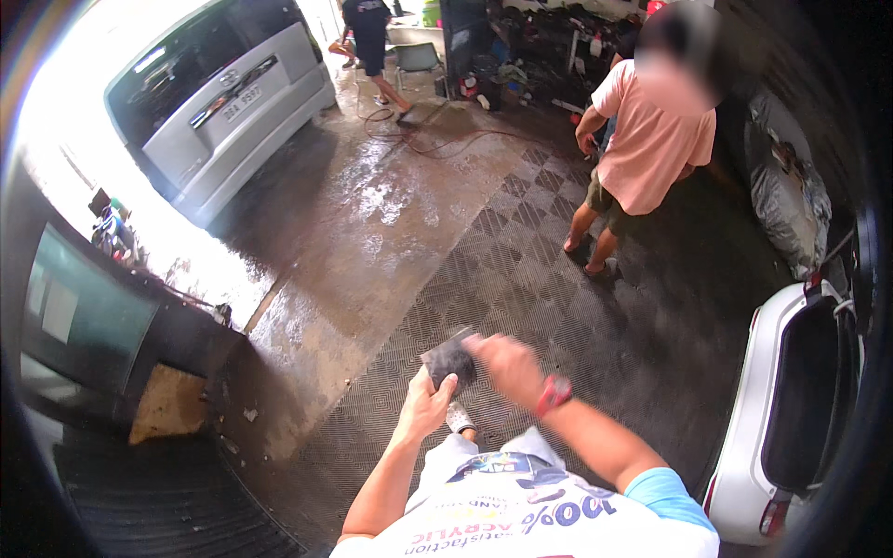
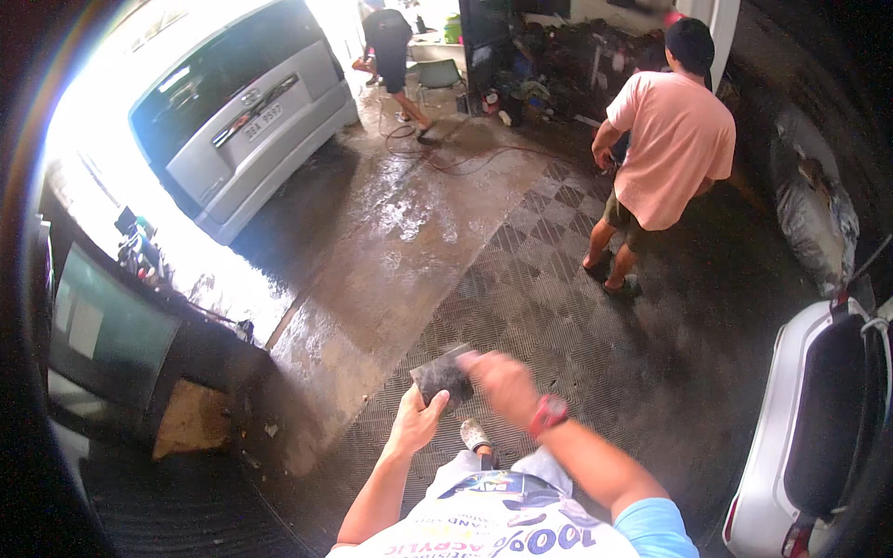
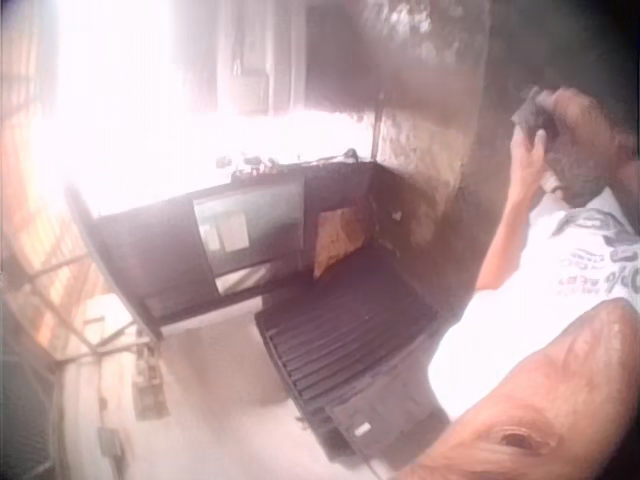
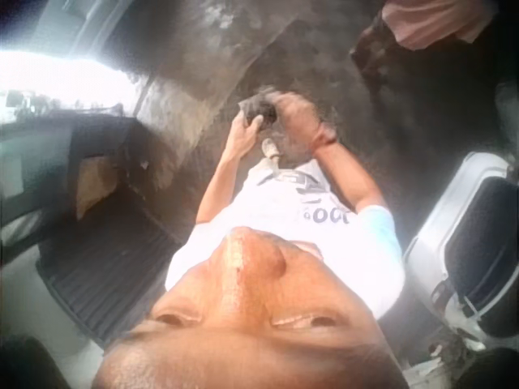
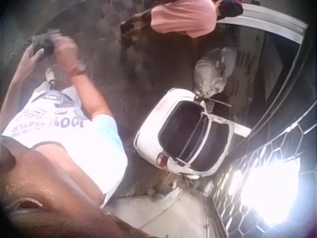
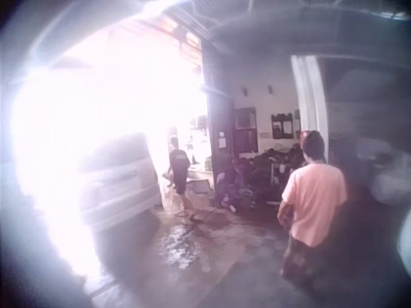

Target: The person sands the upper side panel of a silver car using a sanding block. They move the block back and forth along the panel edge, then walk around the vehicle to continue sanding other sections.

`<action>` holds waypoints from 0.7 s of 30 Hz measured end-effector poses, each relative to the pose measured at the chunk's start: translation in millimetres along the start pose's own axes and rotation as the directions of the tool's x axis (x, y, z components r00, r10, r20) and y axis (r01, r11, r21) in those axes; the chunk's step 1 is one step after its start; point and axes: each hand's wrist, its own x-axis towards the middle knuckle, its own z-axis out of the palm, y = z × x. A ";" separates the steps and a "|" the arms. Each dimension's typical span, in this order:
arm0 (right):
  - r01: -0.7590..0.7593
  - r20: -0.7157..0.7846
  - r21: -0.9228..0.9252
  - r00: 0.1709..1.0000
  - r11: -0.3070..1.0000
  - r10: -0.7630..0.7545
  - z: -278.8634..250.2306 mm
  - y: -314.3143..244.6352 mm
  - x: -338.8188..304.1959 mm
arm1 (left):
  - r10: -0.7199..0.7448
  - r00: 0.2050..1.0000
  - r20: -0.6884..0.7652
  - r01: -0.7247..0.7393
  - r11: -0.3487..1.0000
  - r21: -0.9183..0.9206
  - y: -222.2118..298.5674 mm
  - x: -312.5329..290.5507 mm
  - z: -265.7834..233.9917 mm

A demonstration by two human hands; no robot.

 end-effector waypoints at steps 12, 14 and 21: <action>-0.367 -0.069 0.912 0.307 0.184 0.949 53.2 249.1 4.5 | -0.058 0.998 0.016 0.060 0.943 -0.326 -9.2 243.0 -53.0; -0.125 0.089 0.991 0.360 -0.046 0.929 47.6 258.0 61.9 | -0.087 0.996 0.031 0.092 0.963 -0.252 -1.8 286.1 -44.1; -0.302 0.167 0.953 0.500 -0.010 0.850 50.8 369.2 266.5 | -0.096 0.975 0.200 0.091 0.995 0.035 42.2 461.2 14.7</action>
